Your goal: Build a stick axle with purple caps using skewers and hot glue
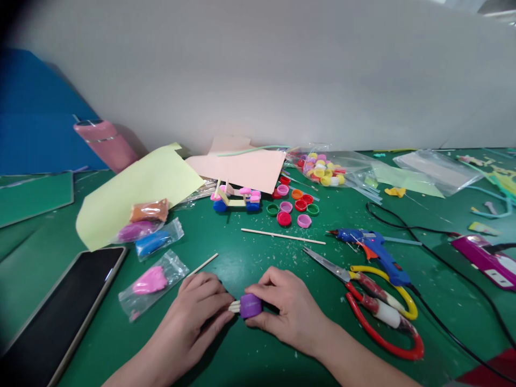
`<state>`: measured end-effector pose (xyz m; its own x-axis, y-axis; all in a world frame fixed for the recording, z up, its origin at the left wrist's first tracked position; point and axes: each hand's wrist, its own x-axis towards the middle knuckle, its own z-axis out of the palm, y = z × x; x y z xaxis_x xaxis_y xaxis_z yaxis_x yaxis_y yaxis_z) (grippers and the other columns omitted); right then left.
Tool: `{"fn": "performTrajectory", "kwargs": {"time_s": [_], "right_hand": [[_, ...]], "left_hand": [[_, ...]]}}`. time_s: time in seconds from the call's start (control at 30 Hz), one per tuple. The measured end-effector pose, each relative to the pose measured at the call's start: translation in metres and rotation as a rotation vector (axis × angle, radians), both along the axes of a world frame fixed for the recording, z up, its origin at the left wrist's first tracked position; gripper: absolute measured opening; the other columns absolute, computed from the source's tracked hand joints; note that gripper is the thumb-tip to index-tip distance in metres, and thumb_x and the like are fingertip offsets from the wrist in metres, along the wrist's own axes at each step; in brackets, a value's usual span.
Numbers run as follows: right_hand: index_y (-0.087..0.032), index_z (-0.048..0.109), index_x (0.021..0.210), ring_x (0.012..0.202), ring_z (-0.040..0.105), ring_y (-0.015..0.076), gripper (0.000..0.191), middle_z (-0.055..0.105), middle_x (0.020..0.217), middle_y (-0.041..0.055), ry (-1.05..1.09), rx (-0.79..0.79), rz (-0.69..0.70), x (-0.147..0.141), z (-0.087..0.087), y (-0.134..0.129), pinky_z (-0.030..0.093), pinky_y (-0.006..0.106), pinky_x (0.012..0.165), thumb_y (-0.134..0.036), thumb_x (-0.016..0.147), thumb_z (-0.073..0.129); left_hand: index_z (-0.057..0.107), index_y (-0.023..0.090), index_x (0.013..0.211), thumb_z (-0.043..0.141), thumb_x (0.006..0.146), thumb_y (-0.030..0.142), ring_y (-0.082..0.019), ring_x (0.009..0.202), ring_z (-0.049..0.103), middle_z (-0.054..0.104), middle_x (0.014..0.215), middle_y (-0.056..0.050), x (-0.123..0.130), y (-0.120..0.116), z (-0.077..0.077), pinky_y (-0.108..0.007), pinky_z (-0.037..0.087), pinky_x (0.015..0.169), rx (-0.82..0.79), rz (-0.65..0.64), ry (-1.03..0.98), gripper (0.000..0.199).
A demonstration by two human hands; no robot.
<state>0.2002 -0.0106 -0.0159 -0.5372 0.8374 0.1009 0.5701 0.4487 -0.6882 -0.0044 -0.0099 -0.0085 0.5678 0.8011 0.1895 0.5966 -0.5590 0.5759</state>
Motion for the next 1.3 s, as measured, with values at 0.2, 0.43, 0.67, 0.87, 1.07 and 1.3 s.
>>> {"fn": "performTrajectory", "kwargs": {"time_s": [0.2, 0.43, 0.67, 0.87, 1.07, 1.3], "right_hand": [[-0.023, 0.063, 0.102, 0.077, 0.052, 0.0157, 0.028, 0.054, 0.084, 0.0021, -0.001, -0.008, -0.004, -0.0007, 0.0005, 0.0008, 0.037, 0.028, 0.066, -0.039, 0.079, 0.060], [-0.023, 0.063, 0.102, 0.076, 0.052, 0.0160, 0.029, 0.055, 0.083, 0.0022, 0.010, -0.016, -0.004, 0.0002, 0.0000, -0.0008, 0.037, 0.028, 0.066, -0.038, 0.077, 0.062], [-0.023, 0.064, 0.103, 0.076, 0.052, 0.0167, 0.030, 0.055, 0.084, 0.0028, 0.007, -0.019, -0.009, -0.0004, 0.0010, 0.0006, 0.037, 0.028, 0.065, -0.038, 0.077, 0.062], [-0.023, 0.064, 0.101, 0.075, 0.052, 0.0160, 0.028, 0.055, 0.082, 0.0022, 0.025, -0.018, -0.001, -0.0015, 0.0004, 0.0006, 0.037, 0.027, 0.065, -0.039, 0.078, 0.061], [-0.024, 0.064, 0.101, 0.076, 0.052, 0.0157, 0.028, 0.054, 0.082, 0.0015, 0.040, -0.018, -0.008, -0.0016, 0.0002, 0.0004, 0.037, 0.027, 0.065, -0.039, 0.077, 0.062], [-0.023, 0.064, 0.101, 0.076, 0.052, 0.0156, 0.028, 0.054, 0.082, 0.0016, 0.026, -0.016, -0.009, -0.0021, 0.0012, -0.0001, 0.037, 0.027, 0.065, -0.038, 0.077, 0.062]], "left_hand": [[0.062, 0.018, 0.075, 0.046, 0.084, 0.018, -0.020, 0.075, 0.046, 0.056, 0.070, -0.004, 0.0000, -0.0003, -0.0005, -0.038, 0.035, 0.071, -0.005, 0.001, -0.003, 0.018], [0.062, 0.017, 0.074, 0.045, 0.084, 0.018, -0.020, 0.075, 0.046, 0.056, 0.070, -0.004, -0.0011, -0.0011, -0.0002, -0.038, 0.035, 0.071, -0.015, -0.001, 0.013, 0.019], [0.061, 0.018, 0.075, 0.045, 0.084, 0.019, -0.021, 0.076, 0.047, 0.056, 0.071, -0.004, -0.0008, -0.0019, -0.0015, -0.038, 0.035, 0.071, -0.014, 0.005, 0.030, 0.019], [0.061, 0.018, 0.073, 0.045, 0.084, 0.018, -0.020, 0.075, 0.047, 0.055, 0.070, -0.004, 0.0003, -0.0003, -0.0013, -0.038, 0.036, 0.071, -0.004, 0.005, 0.020, 0.019], [0.060, 0.018, 0.074, 0.045, 0.083, 0.017, -0.020, 0.075, 0.047, 0.056, 0.070, -0.004, -0.0018, -0.0006, -0.0017, -0.038, 0.036, 0.070, -0.011, -0.007, 0.020, 0.017], [0.060, 0.018, 0.073, 0.045, 0.083, 0.017, -0.020, 0.075, 0.047, 0.056, 0.070, -0.004, -0.0011, -0.0008, -0.0018, -0.038, 0.036, 0.071, -0.006, -0.003, 0.023, 0.018]]}}
